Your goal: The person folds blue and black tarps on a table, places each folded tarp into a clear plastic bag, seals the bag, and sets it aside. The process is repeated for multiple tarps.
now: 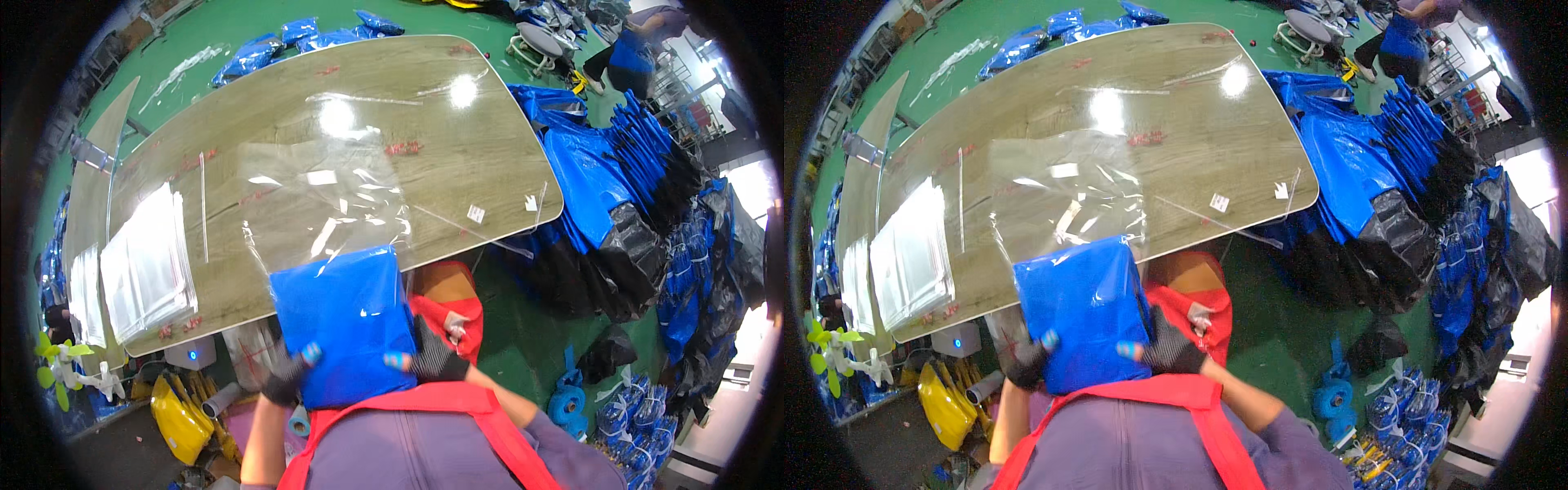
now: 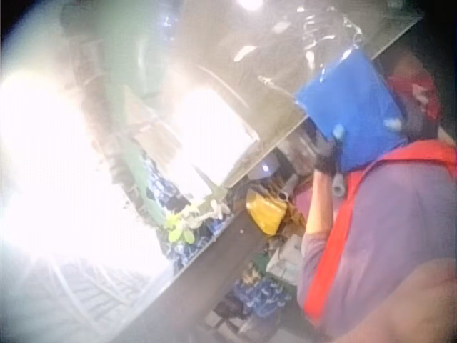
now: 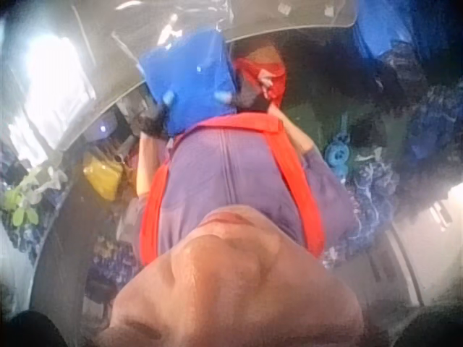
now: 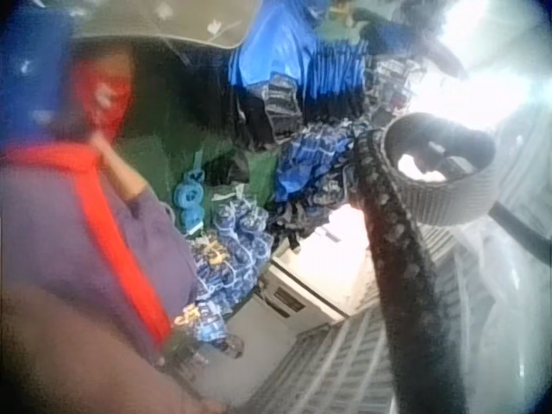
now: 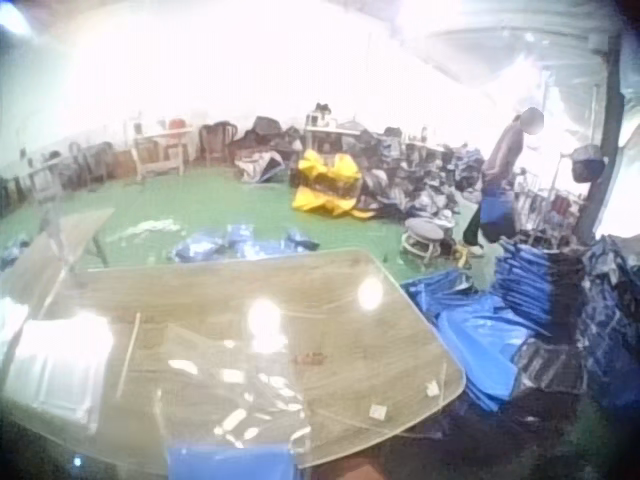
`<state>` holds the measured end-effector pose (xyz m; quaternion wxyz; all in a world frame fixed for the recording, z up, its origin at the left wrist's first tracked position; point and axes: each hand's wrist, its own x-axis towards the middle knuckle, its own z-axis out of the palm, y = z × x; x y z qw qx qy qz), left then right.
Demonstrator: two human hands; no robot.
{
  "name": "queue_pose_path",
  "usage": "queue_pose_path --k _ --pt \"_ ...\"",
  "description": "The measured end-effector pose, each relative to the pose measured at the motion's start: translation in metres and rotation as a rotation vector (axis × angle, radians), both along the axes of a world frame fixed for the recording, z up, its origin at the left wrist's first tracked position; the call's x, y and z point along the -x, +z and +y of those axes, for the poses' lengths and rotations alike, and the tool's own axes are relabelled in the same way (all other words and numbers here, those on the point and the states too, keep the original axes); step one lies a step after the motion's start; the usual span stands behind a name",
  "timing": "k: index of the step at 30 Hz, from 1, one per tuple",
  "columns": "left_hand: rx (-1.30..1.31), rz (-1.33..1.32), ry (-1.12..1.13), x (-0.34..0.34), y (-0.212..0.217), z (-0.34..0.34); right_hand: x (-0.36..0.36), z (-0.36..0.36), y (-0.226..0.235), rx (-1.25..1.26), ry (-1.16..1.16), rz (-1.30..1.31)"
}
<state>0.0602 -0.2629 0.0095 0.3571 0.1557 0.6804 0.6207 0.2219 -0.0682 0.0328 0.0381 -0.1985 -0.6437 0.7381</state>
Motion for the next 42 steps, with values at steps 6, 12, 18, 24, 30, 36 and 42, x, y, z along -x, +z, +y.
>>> queue_pose_path --k 6,12,18,24,30,36,42 --pt "0.338 -0.16 -0.281 -0.031 -0.029 -0.033 -0.058 0.023 -0.054 -0.002 0.041 -0.131" --pt "-0.092 -0.415 -0.035 0.022 -0.026 0.007 -0.016 0.074 -0.029 0.16 0.242 -0.329" --pt "0.099 -0.086 -0.289 -0.007 -0.031 0.008 -0.038 0.031 -0.03 -0.001 0.071 -0.214" --pt "0.108 -0.242 -0.295 -0.058 -0.053 -0.027 -0.085 -0.007 -0.063 -0.177 0.109 -0.31" --pt "-0.164 -0.289 -0.167 0.004 -0.013 -0.01 -0.058 0.018 -0.03 -0.016 0.052 -0.083" --pt "-0.079 -0.14 -0.183 -0.022 -0.01 -0.005 -0.024 0.036 0.02 0.186 0.166 -0.171" --pt "-0.309 -0.39 -0.02 -0.02 0.003 -0.008 -0.031 0.015 0.006 0.159 0.268 0.011"
